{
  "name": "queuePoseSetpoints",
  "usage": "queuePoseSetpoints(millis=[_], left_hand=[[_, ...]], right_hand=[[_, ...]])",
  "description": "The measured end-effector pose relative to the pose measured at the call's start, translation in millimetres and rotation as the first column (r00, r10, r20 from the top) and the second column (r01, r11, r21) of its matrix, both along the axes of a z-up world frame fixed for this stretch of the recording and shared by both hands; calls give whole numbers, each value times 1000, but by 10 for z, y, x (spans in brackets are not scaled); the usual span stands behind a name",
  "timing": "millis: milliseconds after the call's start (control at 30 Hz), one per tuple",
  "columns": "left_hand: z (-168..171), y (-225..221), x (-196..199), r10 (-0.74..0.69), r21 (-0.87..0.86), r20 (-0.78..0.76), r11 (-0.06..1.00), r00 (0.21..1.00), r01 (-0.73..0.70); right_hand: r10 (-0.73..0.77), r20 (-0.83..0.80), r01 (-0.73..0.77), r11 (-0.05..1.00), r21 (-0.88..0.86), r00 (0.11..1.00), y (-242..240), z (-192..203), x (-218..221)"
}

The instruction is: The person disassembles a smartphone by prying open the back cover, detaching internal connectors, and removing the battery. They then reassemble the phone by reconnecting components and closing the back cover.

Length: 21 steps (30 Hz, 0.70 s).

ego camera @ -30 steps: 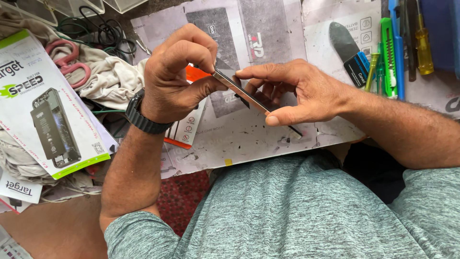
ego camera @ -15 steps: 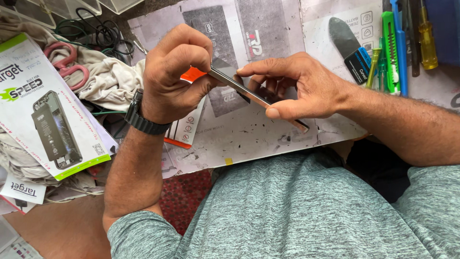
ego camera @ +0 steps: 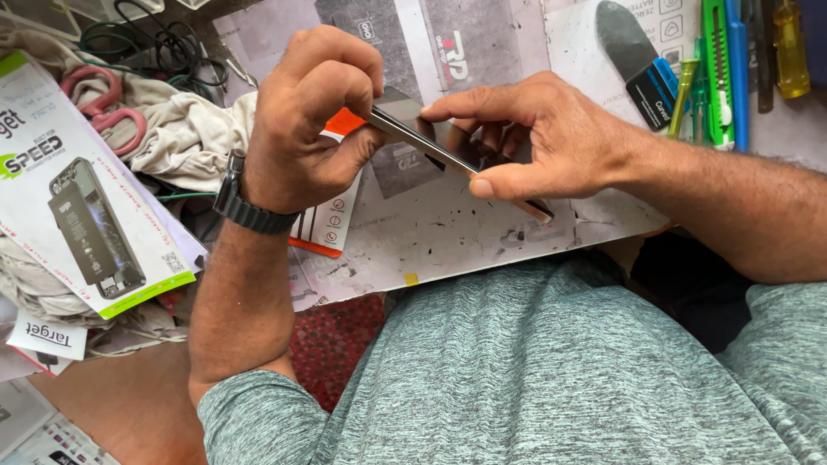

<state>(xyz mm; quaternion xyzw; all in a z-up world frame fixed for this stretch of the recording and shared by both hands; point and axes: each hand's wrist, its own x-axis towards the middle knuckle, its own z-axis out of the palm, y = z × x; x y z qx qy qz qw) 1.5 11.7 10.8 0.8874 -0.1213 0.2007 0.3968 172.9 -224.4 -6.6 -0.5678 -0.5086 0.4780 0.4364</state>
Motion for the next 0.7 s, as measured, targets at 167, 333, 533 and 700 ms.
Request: queuePoseSetpoints(millis=[167, 333, 533, 700], left_hand=[[-41, -46, 13, 1, 69, 33, 998, 999, -3], [24, -129, 24, 38, 199, 70, 979, 997, -51], [38, -207, 17, 42, 171, 73, 984, 996, -54], [-37, -230, 0, 8, 46, 20, 999, 1000, -8]], right_hand=[[17, -77, -19, 1000, -14, 997, -8, -76, 19], [46, -71, -40, 996, 76, 996, -21, -177, 60], [50, -168, -51, 999, -1, 985, -4, -152, 52], [46, -218, -53, 998, -27, 975, -3, -121, 59]])
